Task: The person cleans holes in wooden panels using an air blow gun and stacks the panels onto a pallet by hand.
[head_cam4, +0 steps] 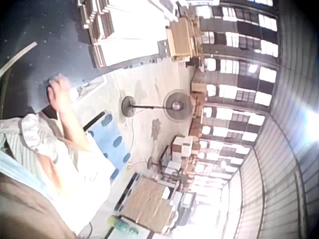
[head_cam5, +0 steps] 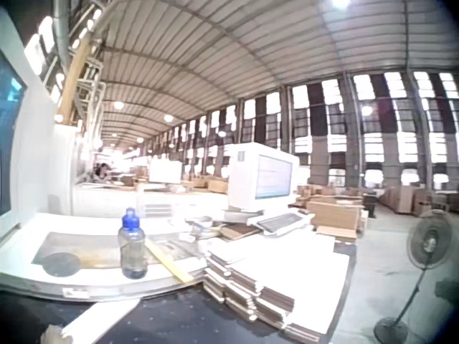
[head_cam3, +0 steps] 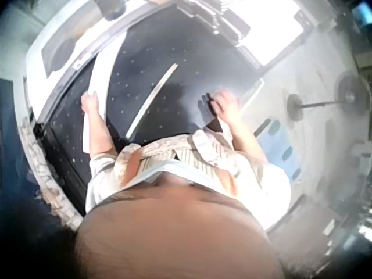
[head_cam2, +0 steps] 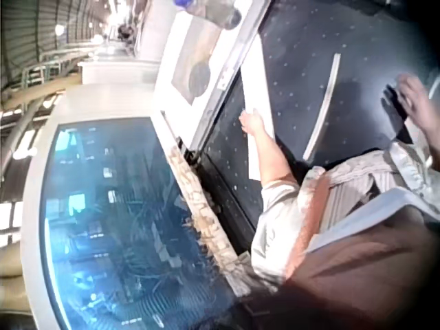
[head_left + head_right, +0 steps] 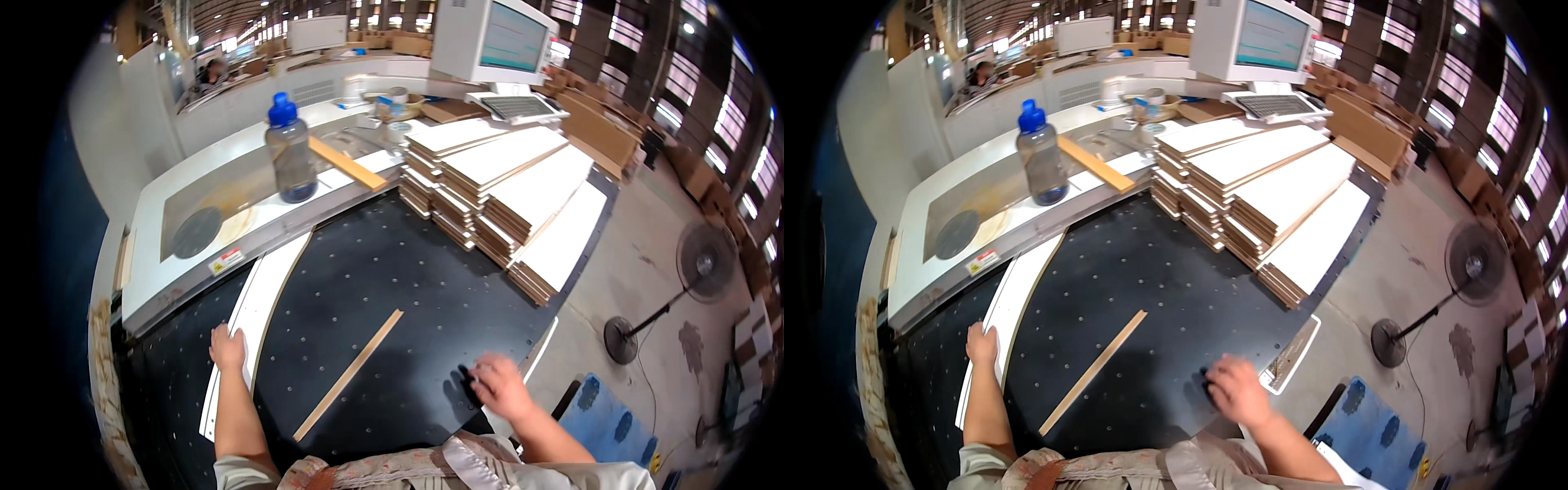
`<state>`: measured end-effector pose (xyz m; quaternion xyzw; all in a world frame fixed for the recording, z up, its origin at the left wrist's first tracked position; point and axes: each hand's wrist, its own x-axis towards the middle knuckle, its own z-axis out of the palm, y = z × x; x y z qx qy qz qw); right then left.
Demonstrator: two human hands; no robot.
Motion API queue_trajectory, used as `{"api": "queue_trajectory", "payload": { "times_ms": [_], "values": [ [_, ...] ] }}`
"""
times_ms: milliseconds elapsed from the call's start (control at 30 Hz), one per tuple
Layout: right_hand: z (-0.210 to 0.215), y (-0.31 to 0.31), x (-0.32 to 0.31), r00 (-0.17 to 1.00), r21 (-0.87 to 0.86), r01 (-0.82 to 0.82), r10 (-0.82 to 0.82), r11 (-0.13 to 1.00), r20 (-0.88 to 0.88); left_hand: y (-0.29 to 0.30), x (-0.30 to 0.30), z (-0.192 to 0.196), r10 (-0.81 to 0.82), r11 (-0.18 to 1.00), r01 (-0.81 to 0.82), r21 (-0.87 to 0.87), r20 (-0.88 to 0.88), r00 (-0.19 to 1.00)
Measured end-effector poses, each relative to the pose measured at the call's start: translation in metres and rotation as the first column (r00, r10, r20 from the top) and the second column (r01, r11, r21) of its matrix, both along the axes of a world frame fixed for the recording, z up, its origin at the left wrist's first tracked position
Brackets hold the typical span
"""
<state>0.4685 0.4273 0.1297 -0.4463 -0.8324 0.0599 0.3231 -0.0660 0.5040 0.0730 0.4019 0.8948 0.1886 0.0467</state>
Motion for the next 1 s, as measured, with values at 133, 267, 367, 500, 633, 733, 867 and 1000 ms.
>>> {"api": "queue_trajectory", "payload": {
  "times_ms": [133, 267, 367, 500, 633, 733, 867, 1000],
  "values": [
    [-0.004, 0.056, 0.047, 0.951, 0.21, 0.304, -0.283, 0.929, -0.125, -0.019, 0.02, -0.013, -0.152, 0.986, 0.152, 0.066, 0.001, 0.988],
    [-0.022, 0.112, 0.111, 0.745, 0.138, 0.663, -0.666, 0.736, -0.028, -0.055, 0.053, -0.023, -0.394, 0.91, 0.389, 0.143, 0.01, 0.919],
    [-0.03, 0.144, 0.151, 0.652, 0.096, 0.752, -0.757, 0.652, 0.036, -0.088, 0.09, -0.009, -0.517, 0.85, 0.511, 0.126, 0.021, 0.856],
    [-0.033, 0.168, 0.174, 0.564, -0.18, 0.782, -0.801, 0.597, -0.202, -0.124, 0.119, -0.001, -0.591, 0.801, 0.589, 0.109, -0.018, 0.807],
    [-0.03, 0.162, 0.165, 0.416, -0.493, 0.525, -0.715, 0.694, -0.562, -0.142, 0.131, 0.006, -0.611, 0.788, 0.607, 0.1, 0.009, 0.792],
    [-0.039, 0.165, 0.173, 0.205, -0.458, 0.341, -0.541, 0.821, -0.816, -0.148, 0.136, 0.006, -0.631, 0.772, 0.626, 0.107, 0.013, 0.776],
    [-0.023, 0.155, 0.188, -0.17, -0.678, 0.112, -0.658, 0.727, -0.734, -0.158, 0.135, 0.001, -0.649, 0.753, 0.642, 0.146, 0.007, 0.76],
    [-0.042, 0.161, 0.212, -0.149, -0.698, -0.019, -0.693, 0.715, -0.706, -0.15, 0.141, -0.009, -0.62, 0.767, 0.584, 0.266, 0.074, 0.781]
  ]
}}
